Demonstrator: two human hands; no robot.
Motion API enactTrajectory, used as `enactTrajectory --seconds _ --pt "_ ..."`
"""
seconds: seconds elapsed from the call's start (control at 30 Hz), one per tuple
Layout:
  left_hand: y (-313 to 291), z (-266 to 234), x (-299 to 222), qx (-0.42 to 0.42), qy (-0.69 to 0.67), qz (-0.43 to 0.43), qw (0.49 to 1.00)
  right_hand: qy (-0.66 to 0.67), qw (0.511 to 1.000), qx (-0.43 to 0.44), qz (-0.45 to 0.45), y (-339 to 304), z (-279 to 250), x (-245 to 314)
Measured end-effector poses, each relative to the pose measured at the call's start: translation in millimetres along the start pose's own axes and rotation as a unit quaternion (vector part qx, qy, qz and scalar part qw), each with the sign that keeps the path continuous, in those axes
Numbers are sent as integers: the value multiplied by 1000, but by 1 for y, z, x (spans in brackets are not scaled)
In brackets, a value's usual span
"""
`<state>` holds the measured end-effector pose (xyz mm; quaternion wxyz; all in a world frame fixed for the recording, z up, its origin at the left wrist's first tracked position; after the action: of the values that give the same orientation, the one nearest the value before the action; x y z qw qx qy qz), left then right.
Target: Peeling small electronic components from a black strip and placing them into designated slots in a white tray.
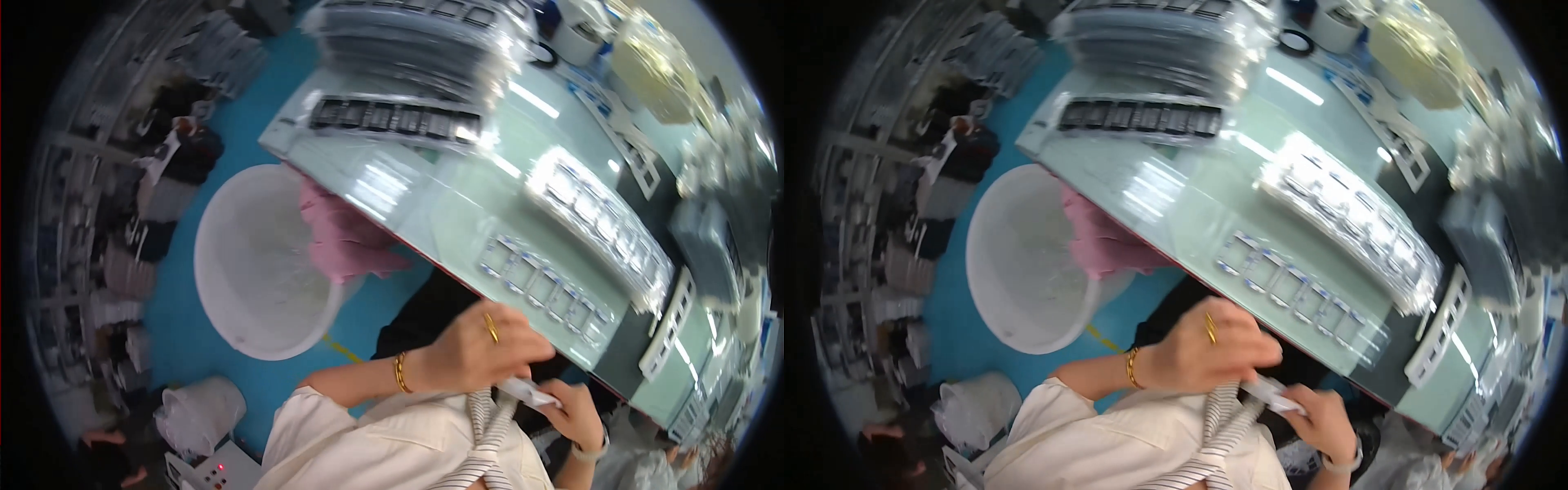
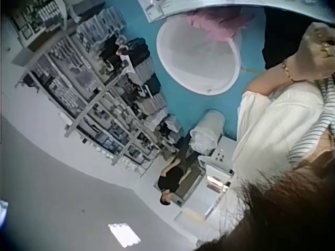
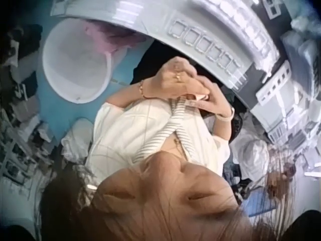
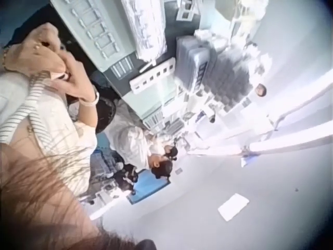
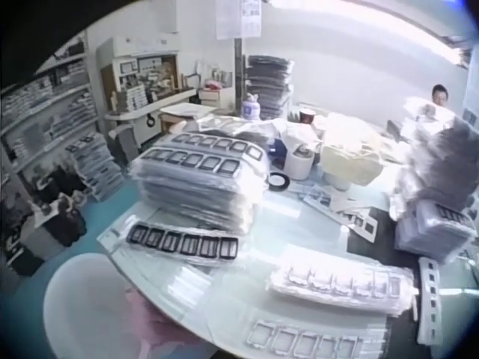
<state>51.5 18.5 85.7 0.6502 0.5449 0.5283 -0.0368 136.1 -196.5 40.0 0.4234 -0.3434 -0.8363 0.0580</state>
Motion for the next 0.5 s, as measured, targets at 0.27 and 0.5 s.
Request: enactTrajectory --seconds 0.27,0.5 --pt "-22 -237 146 -387 301 -173 854 -182 955 -42 232 -114 -16 -207" --pt "-4 -291 176 -307 522 -107 789 -288 860 -71 415 -327 50 -471"
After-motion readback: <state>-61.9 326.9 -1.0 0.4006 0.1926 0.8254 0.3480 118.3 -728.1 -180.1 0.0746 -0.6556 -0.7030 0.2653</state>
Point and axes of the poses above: each hand's wrist, its own y-axis towards the middle knuckle, its own z-axis out of the palm, x = y × z, the point moved 8 cm from there along y, towards the middle knuckle, and after that the axes turned 15 degrees about -x, right-handed, at the moved point
